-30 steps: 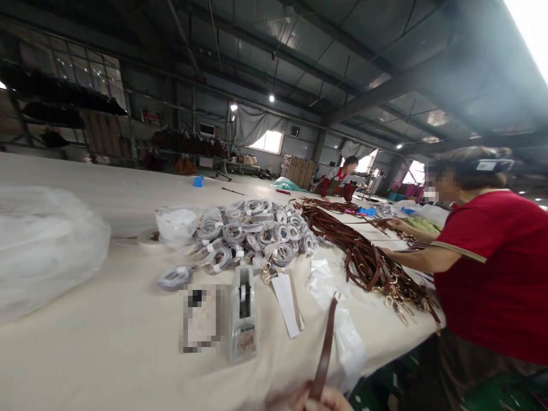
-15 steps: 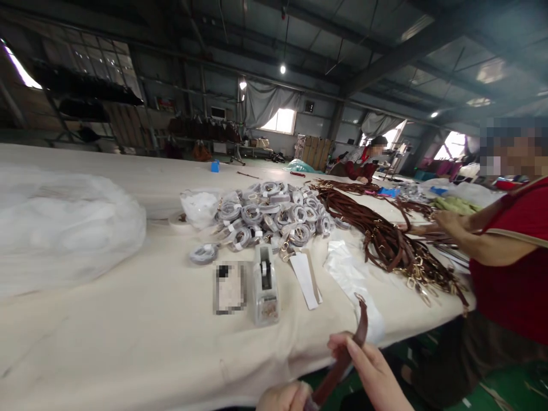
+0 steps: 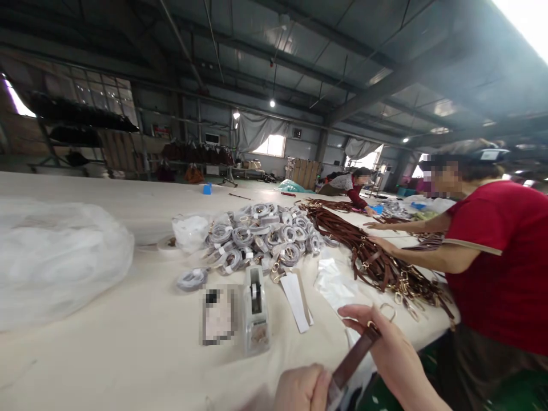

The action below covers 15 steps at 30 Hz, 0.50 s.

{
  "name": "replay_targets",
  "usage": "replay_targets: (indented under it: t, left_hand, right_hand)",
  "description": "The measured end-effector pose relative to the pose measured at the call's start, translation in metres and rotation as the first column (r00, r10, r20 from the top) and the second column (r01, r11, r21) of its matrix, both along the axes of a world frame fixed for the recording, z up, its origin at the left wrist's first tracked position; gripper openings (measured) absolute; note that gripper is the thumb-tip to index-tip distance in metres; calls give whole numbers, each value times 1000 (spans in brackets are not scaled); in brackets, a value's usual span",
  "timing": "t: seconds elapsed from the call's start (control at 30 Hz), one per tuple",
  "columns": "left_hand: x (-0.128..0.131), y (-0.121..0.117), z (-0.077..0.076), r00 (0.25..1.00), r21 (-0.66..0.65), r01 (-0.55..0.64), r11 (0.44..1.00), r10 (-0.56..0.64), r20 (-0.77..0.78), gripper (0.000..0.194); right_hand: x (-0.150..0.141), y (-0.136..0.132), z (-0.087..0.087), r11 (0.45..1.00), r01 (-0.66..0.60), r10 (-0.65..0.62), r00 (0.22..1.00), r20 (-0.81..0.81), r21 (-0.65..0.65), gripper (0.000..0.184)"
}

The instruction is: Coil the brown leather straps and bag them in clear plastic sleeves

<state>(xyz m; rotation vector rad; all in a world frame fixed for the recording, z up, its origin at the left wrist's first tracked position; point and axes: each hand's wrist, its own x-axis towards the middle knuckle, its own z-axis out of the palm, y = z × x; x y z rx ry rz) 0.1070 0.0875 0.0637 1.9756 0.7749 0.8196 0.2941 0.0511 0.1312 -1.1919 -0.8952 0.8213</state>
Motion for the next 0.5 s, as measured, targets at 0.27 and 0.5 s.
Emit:
replay_targets:
  t: [0.27, 0.5]
  left_hand:
    - [17, 8, 71, 990, -46, 64, 997, -57, 132, 53]
    - [15, 8, 58, 960, -223, 206, 953, -152, 237, 32]
  right_hand:
    - [-34, 0, 37, 972, -229, 236, 952, 197, -60, 57]
    - [-39, -2, 15, 941, -269, 296, 948, 115, -205, 63]
